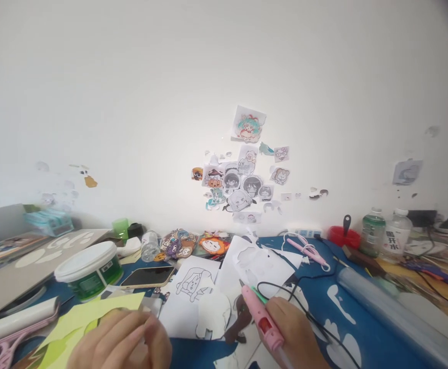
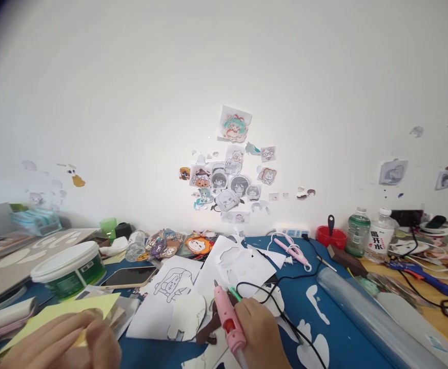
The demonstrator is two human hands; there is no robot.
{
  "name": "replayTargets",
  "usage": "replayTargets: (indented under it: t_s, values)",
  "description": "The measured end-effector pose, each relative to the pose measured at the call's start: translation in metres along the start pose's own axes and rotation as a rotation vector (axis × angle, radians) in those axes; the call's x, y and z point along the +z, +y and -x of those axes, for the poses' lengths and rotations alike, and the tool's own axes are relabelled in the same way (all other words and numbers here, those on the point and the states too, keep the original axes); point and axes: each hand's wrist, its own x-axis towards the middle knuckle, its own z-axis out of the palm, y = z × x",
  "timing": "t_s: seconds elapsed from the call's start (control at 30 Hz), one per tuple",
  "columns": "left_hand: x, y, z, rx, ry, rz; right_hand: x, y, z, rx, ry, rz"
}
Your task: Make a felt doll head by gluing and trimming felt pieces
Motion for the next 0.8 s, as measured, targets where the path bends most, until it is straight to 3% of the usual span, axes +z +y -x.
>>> replayTargets:
  t_s: [0.03, 0.13, 0.17, 0.23, 0.33, 0.53, 0.8]
  values:
    - [0.011, 0.0, -0.005, -0.026, 0.076, -0.092, 0.001, 0.0, 0.001, 0.005, -0.003, 0.002]
    - [0.046, 0.004, -0.023, -0.049, -0.104, -0.289, 0.002, 0.0, 0.002, 0.015, -0.009, 0.004]
    - [0.055, 0.006, -0.027, -0.135, -0.129, -0.358, 0.002, 0.0, 0.002, 0.017, -0.005, 0.003]
    - [0.066, 0.009, -0.03, -0.13, -0.16, -0.383, 0.0, 0.001, 0.001, 0.011, 0.019, 0.001]
    - [0.066, 0.015, -0.026, -0.017, -0.189, -0.304, -0.002, 0.002, -0.001, 0.007, 0.04, -0.001]
    - [0.07, 0.029, -0.014, 0.052, -0.446, -0.121, -0.003, 0.001, -0.004, -0.011, 0.062, 0.004]
    - [0.08, 0.036, -0.012, 0.053, -0.489, -0.09, -0.004, -0.001, -0.004, 0.001, 0.054, -0.014]
